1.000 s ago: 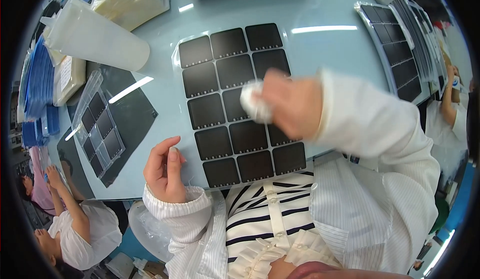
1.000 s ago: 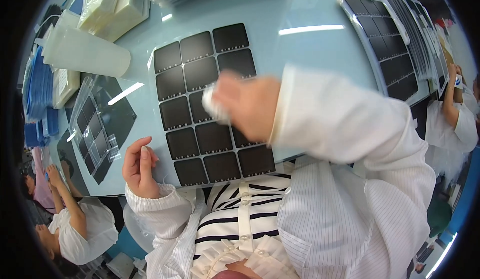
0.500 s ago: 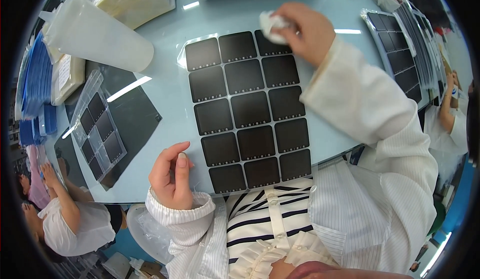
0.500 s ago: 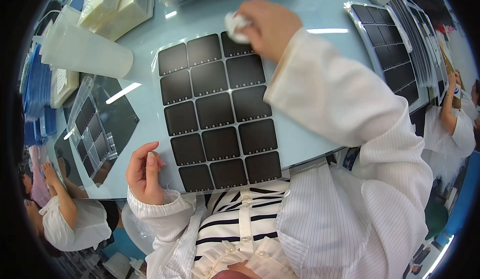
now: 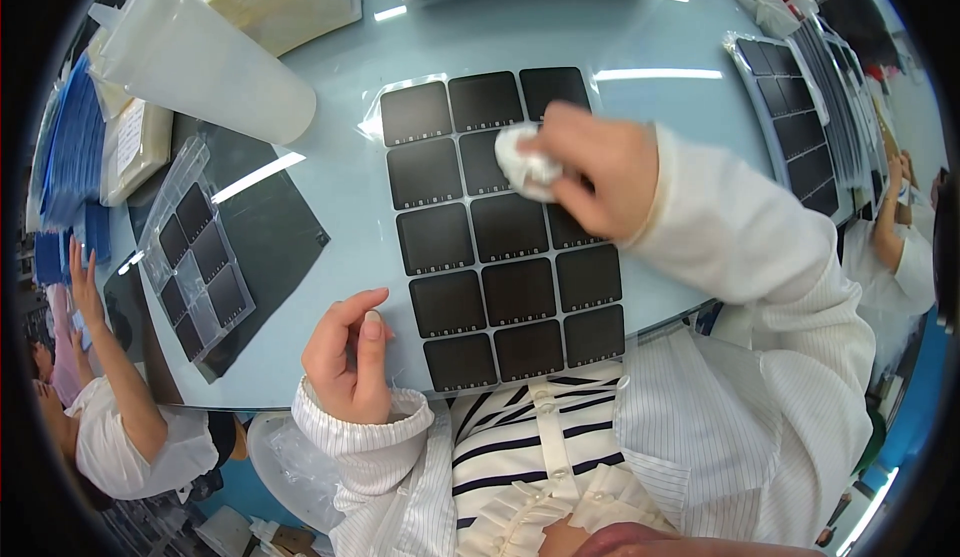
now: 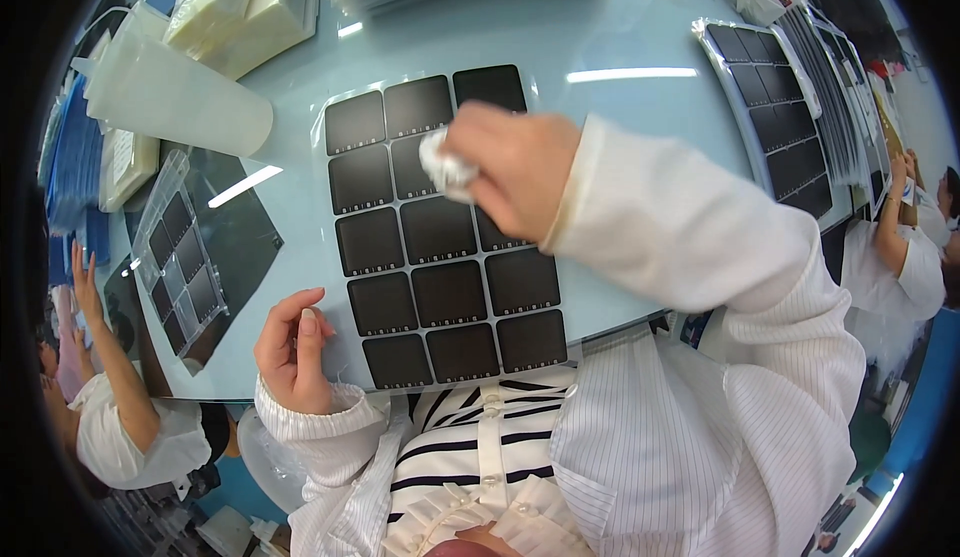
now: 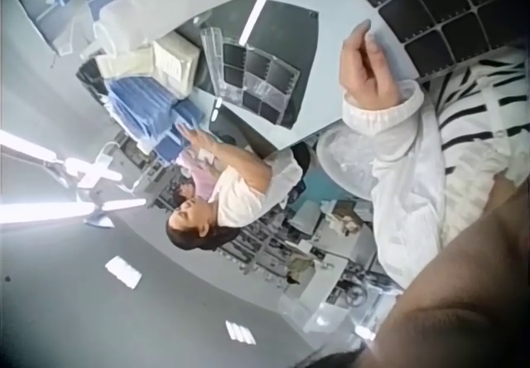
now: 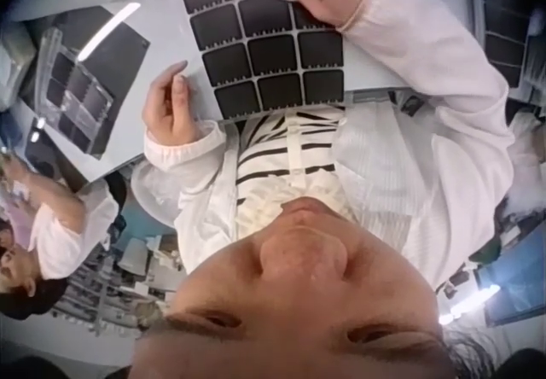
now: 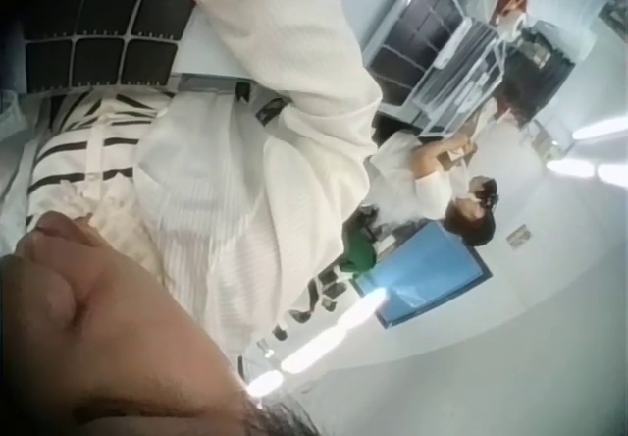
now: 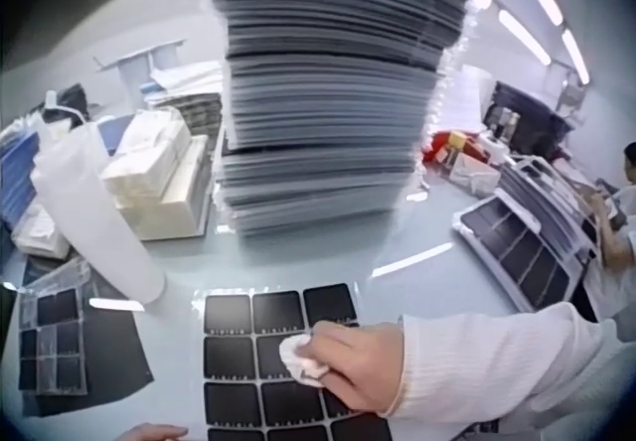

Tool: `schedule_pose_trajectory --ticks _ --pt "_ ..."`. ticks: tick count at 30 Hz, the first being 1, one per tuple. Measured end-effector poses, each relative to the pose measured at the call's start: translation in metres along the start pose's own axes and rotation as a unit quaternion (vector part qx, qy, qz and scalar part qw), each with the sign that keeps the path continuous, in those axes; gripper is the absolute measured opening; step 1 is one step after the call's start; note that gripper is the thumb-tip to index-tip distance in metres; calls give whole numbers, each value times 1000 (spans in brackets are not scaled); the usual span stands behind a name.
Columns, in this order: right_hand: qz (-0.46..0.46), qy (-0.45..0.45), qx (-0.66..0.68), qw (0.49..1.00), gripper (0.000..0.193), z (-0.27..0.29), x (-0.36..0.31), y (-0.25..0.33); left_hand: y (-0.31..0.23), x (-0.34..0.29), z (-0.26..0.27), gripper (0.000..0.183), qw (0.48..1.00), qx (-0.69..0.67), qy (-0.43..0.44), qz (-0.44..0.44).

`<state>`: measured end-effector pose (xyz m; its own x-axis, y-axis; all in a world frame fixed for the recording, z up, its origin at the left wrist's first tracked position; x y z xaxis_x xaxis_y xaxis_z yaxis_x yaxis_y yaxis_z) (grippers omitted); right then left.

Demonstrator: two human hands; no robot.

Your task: Inspecting and wiping down electronic panels at a manufacturing workbench.

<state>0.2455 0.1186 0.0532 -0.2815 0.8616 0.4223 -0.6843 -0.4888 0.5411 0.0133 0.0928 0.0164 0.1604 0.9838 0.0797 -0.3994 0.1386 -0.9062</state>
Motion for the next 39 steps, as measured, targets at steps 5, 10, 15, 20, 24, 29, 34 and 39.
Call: schedule_pose_trajectory --ticks 5,10,15,20,24,29,34,39 --pt "-119 -124 -73 982 16 43 1 -78 -2 0 6 16 999 -18 -33 20" --pt "-46 11 -10 999 17 0 -5 -3 1 0 6 16 1000 -7 -20 -9" --pt "-127 -107 -72 983 15 39 20 -76 -4 1 8 16 999 -20 -19 -29" --pt "5 19 37 999 24 -18 12 15 0 3 6 16 999 -17 -15 -26" --pt "-38 -41 -71 996 21 -2 33 -29 -4 0 10 16 999 -16 -16 -30" --pt "-27 -114 -81 990 20 3 34 -31 -1 4 2 16 999 -17 -3 -33" --pt "27 41 39 998 27 -52 33 31 0 1 6 16 1000 -17 -8 -25" --pt "-60 -129 -63 988 23 -15 68 -41 -5 4 3 16 999 -18 2 -31"
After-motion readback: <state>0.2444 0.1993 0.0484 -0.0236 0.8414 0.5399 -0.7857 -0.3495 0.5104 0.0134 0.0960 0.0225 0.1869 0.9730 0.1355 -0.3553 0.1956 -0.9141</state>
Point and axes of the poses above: each hand's wrist, its own x-axis towards the middle knuckle, its own z-axis out of the back of the hand, y = z × x, the point moved 10 cm from there along x, towards the middle knuckle, and after that the axes turned 8 degrees about -y, right-handed, at the moved point
